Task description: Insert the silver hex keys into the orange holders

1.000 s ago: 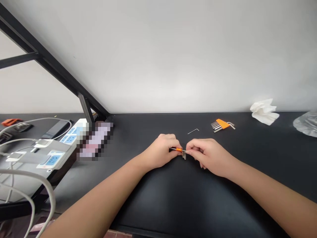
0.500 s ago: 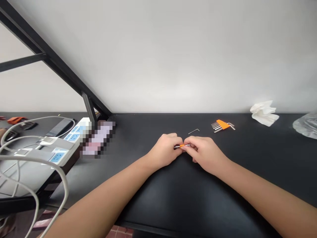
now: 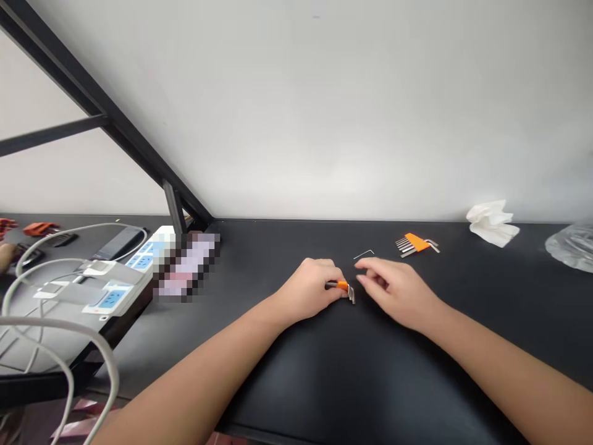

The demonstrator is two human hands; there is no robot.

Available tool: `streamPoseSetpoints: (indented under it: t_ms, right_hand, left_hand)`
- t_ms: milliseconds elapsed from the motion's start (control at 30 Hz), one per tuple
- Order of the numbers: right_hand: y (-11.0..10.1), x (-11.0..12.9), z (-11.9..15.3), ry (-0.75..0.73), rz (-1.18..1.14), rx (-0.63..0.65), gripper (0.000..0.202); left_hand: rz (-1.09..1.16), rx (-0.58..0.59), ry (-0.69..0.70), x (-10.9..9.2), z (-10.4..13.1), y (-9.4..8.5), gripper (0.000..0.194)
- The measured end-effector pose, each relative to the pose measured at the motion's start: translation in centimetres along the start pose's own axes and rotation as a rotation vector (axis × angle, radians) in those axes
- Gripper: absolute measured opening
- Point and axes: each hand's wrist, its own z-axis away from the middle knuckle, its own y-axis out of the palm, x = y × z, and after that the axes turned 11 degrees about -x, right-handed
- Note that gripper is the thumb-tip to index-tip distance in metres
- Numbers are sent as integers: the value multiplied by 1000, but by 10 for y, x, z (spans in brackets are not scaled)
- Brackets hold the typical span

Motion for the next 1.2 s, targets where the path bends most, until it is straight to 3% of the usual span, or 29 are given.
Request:
streamPoseSetpoints:
  t_ms: [100, 200, 500, 567, 700, 767, 867, 1033, 1200]
  right_hand:
    - [-2, -24, -9, 21, 248, -90, 31]
    - [1, -33, -15, 60, 379, -22, 34]
    - [-15, 2, -13, 179, 491, 246, 14]
    - [-16, 0, -11, 164, 459, 217, 9]
    - [-9, -13, -14, 73, 464, 50, 34]
    - [-5, -16, -18, 28, 510, 39, 32]
    - [-5, -12, -21, 2, 575, 108, 24]
    - [-15, 5, -13, 67, 611, 273, 16]
    - [-15, 13, -5, -75, 578, 313, 15]
  left_hand:
    - [-22, 30, 16, 0, 1, 0, 10]
    - [-43, 19, 11, 1, 0, -1, 6]
    - [-7, 52, 36, 0, 2, -10, 11]
    - [12, 59, 33, 0, 2, -12, 9]
    - [-15, 56, 56, 1, 0, -14, 11]
    - [-43, 39, 37, 2, 0, -13, 13]
    - [-51, 24, -14, 3, 0, -13, 10]
    - [-26, 41, 40, 2, -1, -12, 8]
    - [-61, 32, 50, 2, -1, -11, 9]
